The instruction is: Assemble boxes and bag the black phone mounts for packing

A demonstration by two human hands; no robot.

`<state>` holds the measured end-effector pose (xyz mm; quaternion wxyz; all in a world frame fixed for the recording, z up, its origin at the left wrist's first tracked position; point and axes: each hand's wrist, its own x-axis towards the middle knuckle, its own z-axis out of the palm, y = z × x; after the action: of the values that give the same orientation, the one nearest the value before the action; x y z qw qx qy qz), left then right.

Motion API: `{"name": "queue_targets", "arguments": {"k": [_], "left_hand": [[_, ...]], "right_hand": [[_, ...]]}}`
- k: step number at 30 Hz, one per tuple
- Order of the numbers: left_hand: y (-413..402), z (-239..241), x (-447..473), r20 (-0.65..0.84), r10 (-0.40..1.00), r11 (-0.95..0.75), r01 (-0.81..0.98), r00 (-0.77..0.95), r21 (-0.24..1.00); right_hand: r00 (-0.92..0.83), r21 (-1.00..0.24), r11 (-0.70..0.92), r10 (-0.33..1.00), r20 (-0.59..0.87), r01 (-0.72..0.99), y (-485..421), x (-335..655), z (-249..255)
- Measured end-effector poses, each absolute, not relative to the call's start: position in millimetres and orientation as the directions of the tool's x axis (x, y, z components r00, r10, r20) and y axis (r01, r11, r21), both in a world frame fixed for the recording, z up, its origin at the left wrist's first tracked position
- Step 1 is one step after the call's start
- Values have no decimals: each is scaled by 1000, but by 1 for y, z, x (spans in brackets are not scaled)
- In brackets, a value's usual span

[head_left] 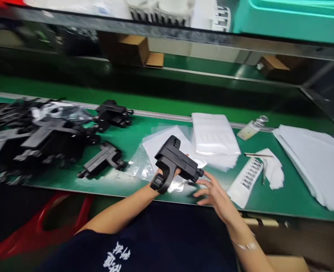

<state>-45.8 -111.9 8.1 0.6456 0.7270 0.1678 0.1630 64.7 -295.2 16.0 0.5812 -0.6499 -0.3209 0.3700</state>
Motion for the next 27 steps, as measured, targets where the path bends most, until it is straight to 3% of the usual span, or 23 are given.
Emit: {"name": "queue_targets", "arguments": {"k": [2,4,6,9,12,14,16,19,21,24,26,27], "left_hand": [[-119,7,-40,-53,339,-68,81,939,994],[-113,7,-46,-103,257,-2,108,961,994],[-100,5,-58,-142,210,155,111,967,982],[-84,2,-73,-172,124,371,115,977,921],[-83,-1,-78,-169,245,193,123,955,974],[-87,-1,-77,-126,368,12,131,921,991],[-91,2,-78,-67,419,-115,126,905,985],[-92,6,-81,11,410,-266,108,912,958],[-92,6,-81,30,408,-286,96,913,953],[-94,2,-74,-7,476,-123,75,880,990],[-97,-3,-66,-138,511,124,86,848,989],[-98,-6,-62,-237,490,266,115,839,957]], "right_hand": [[557,-932,-114,775,-300,-344,-285,55,8],[590,-831,-43,684,-430,-555,-272,54,0],[662,-841,-20,607,-439,-540,-267,57,-5],[792,-951,-130,529,-306,-281,-275,60,-2],[851,-959,-260,524,-45,109,-288,61,9],[833,-934,-283,553,27,218,-291,65,14],[798,-951,-288,596,-90,108,-290,72,14],[662,-928,-308,655,-365,-208,-285,82,10],[634,-919,-292,666,-394,-265,-284,84,7],[739,-969,-243,646,-190,-37,-289,84,8],[750,-927,-219,654,93,305,-295,84,11],[690,-849,-188,679,252,494,-299,85,13]]}}
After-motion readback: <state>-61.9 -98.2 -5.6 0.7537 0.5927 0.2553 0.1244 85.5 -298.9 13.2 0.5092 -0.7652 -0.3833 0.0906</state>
